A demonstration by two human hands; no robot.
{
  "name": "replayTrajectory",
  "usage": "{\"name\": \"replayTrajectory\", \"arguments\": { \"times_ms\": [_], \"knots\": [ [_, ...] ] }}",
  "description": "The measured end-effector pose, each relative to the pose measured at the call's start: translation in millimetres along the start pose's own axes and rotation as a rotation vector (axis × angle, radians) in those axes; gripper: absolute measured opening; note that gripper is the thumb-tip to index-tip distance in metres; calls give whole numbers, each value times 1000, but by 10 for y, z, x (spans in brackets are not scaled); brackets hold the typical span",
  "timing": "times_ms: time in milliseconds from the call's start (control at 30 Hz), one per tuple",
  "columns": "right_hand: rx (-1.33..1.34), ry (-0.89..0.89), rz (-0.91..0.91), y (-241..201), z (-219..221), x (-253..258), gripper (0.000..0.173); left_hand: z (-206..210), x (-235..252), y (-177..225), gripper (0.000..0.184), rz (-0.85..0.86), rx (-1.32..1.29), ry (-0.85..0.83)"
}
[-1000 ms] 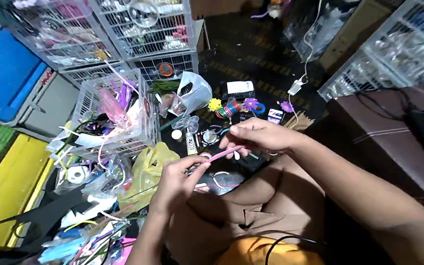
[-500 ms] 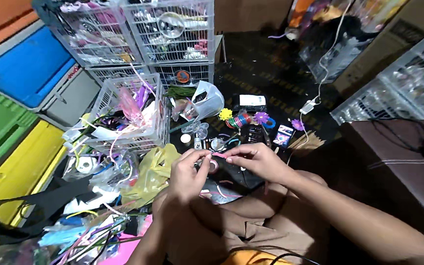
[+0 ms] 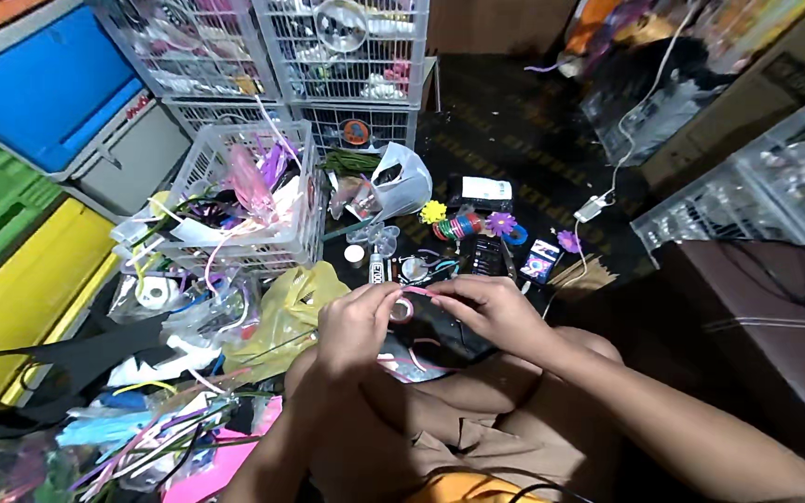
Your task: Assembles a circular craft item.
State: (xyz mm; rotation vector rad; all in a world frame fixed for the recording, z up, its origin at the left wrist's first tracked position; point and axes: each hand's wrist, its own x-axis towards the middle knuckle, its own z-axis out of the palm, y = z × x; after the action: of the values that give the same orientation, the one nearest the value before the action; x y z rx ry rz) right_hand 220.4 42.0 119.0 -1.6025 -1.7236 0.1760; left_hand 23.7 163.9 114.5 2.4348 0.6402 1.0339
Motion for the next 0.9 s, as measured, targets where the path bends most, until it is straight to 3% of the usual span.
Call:
{"name": "replayTrajectory", "arguments": {
  "times_ms": [200, 367, 600, 900],
  "knots": [
    [-145, 26, -50, 17, 86, 9, 26, 37, 11, 20, 17, -47, -94, 18],
    [-76, -132, -45, -94, 107, -54, 29, 39, 29, 23, 11, -52, -84, -2],
    [-105, -206, -44, -200, -23, -27, 27, 88, -98, -146, 20, 148, 109, -73],
    [-127, -161, -7, -213, 49, -70, 29, 219, -95, -178, 16, 237, 181, 142]
  ]
}}
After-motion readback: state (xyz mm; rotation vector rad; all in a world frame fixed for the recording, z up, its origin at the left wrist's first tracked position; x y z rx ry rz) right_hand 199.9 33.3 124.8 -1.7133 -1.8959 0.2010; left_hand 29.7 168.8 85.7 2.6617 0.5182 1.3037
